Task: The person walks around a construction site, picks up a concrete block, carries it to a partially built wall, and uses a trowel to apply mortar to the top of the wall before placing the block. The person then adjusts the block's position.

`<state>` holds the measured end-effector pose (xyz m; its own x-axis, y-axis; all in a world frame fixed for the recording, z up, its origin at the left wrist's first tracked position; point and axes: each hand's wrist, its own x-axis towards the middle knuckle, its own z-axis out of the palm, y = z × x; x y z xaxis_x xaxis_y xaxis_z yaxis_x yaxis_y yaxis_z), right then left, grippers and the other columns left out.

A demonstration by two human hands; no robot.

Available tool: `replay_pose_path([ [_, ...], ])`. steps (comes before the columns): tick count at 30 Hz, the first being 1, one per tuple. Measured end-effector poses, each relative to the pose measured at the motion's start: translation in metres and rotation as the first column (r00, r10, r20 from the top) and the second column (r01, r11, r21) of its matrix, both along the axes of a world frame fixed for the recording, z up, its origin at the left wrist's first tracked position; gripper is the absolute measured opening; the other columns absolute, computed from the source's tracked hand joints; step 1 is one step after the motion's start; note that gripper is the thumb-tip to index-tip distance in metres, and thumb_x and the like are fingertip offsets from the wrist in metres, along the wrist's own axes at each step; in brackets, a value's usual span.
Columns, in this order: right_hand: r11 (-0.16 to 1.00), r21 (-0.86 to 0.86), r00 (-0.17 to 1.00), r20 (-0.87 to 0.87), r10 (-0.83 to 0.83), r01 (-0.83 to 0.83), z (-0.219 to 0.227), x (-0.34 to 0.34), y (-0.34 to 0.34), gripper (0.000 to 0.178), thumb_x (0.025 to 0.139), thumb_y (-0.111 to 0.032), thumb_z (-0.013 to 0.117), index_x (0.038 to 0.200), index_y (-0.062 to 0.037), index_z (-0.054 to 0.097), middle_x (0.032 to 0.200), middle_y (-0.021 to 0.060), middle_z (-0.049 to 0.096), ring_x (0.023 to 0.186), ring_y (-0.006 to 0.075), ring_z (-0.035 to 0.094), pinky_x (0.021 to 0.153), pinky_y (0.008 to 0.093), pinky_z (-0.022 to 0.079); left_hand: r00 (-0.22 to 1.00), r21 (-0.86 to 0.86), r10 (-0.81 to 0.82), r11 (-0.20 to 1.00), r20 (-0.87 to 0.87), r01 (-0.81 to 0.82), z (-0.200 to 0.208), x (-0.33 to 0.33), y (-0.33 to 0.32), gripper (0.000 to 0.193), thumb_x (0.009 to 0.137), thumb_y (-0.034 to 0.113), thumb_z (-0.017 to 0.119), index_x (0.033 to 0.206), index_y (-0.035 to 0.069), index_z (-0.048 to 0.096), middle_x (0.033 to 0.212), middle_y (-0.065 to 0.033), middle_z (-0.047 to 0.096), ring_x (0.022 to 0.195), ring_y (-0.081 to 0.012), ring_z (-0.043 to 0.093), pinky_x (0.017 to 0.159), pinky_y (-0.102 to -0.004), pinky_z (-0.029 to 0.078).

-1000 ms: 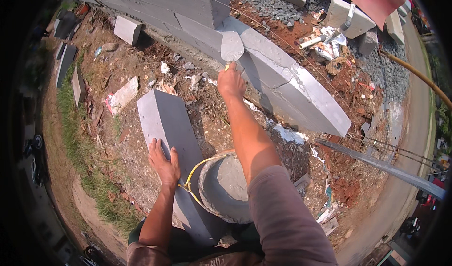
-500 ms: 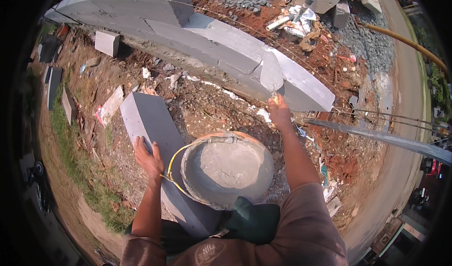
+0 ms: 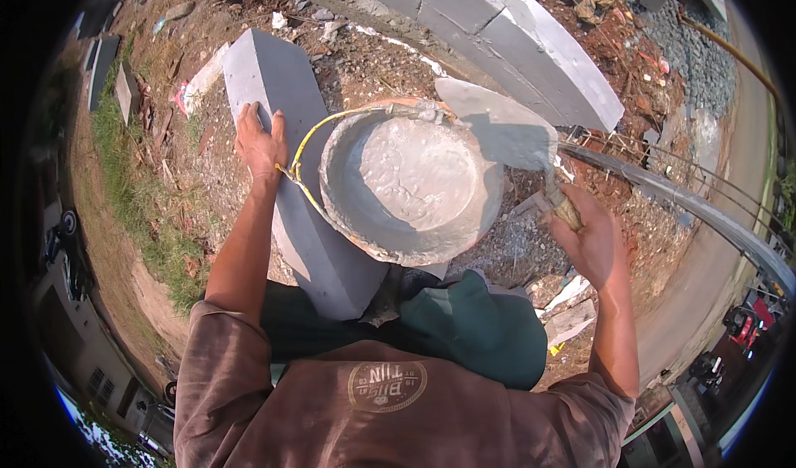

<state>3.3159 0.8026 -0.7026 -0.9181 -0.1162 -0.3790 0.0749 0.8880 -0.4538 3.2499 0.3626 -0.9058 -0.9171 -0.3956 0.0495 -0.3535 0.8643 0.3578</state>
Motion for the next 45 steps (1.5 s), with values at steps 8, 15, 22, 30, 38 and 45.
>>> replay_pose_path([
  [8, 0.921, 0.098, 0.9, 0.272, 0.341, -0.378, -0.086, 0.014, -0.089, 0.039, 0.078, -0.022, 0.058, 0.112, -0.0028, 0.057, 0.092, 0.0186, 0.062, 0.085, 0.034, 0.061, 0.073, 0.0443, 0.047, 1.0, 0.051, 0.006, 0.999, 0.008, -0.006, 0.005, -0.004, 0.01, 0.059, 0.083, 0.038, 0.052, 0.13, 0.004, 0.042, 0.138, -0.0172, 0.036, 0.132, -0.0328, 0.027, 0.107, -0.0512, 0.016],
  [15, 0.913, -0.358, 0.768, 0.635, 0.084, 0.196, -0.092, 0.023, -0.022, 0.045, 0.074, -0.015, 0.064, 0.115, 0.0012, 0.057, 0.079, 0.0093, 0.064, 0.064, 0.0152, 0.059, 0.06, 0.0298, 0.046, 1.0, 0.025, 0.014, 1.0, -0.004, -0.014, 0.001, 0.001, 0.003, 0.057, 0.084, 0.037, 0.052, 0.129, 0.004, 0.042, 0.138, -0.017, 0.036, 0.132, -0.0329, 0.026, 0.107, -0.0515, 0.016],
  [22, 0.747, -0.428, 0.783, 0.59, -0.195, 0.508, -0.062, -0.024, 0.031, 0.04, 0.074, -0.004, 0.062, 0.112, 0.0019, 0.058, 0.072, 0.0033, 0.061, 0.055, 0.0082, 0.053, 0.051, 0.0239, 0.043, 1.0, 0.018, 0.012, 1.0, 0.005, -0.013, 0.005, 0.001, 0.003, 0.056, 0.084, 0.035, 0.054, 0.13, 0.005, 0.041, 0.139, -0.016, 0.036, 0.131, -0.0331, 0.027, 0.106, -0.0511, 0.017],
  [30, 0.941, 0.291, 0.942, -0.327, -0.074, 0.175, -0.126, -0.164, 0.096, 0.046, 0.075, -0.015, 0.065, 0.118, -0.0091, 0.054, 0.089, 0.0107, 0.06, 0.084, 0.0226, 0.059, 0.074, 0.0363, 0.047, 0.999, 0.022, -0.017, 1.0, 0.028, 0.016, 0.006, -0.003, 0.007, 0.055, 0.086, 0.033, 0.053, 0.131, 0.005, 0.04, 0.139, -0.0162, 0.036, 0.131, -0.0315, 0.028, 0.106, -0.0492, 0.017],
  [38, 0.717, 0.635, 0.957, -0.212, -0.199, 0.29, -0.155, -0.143, 0.116, 0.04, 0.076, -0.018, 0.065, 0.115, -0.0151, 0.055, 0.099, 0.0136, 0.058, 0.095, 0.0301, 0.059, 0.079, 0.0423, 0.049, 1.0, 0.015, -0.016, 1.0, 0.009, 0.016, 0.003, -0.002, 0.006, 0.056, 0.086, 0.033, 0.053, 0.13, 0.004, 0.039, 0.139, -0.016, 0.035, 0.132, -0.0314, 0.027, 0.106, -0.0493, 0.016],
  [45, 0.948, 0.063, 0.947, -0.092, -0.307, 0.313, -0.09, -0.078, 0.107, 0.048, 0.075, -0.028, 0.06, 0.112, 0.0025, 0.058, 0.098, 0.0224, 0.063, 0.089, 0.029, 0.063, 0.081, 0.0378, 0.046, 1.0, 0.003, -0.02, 1.0, -0.015, 0.02, 0.002, 0.003, 0.005, 0.055, 0.084, 0.035, 0.054, 0.128, 0.004, 0.043, 0.137, -0.0153, 0.038, 0.13, -0.0317, 0.029, 0.105, -0.0505, 0.019],
])
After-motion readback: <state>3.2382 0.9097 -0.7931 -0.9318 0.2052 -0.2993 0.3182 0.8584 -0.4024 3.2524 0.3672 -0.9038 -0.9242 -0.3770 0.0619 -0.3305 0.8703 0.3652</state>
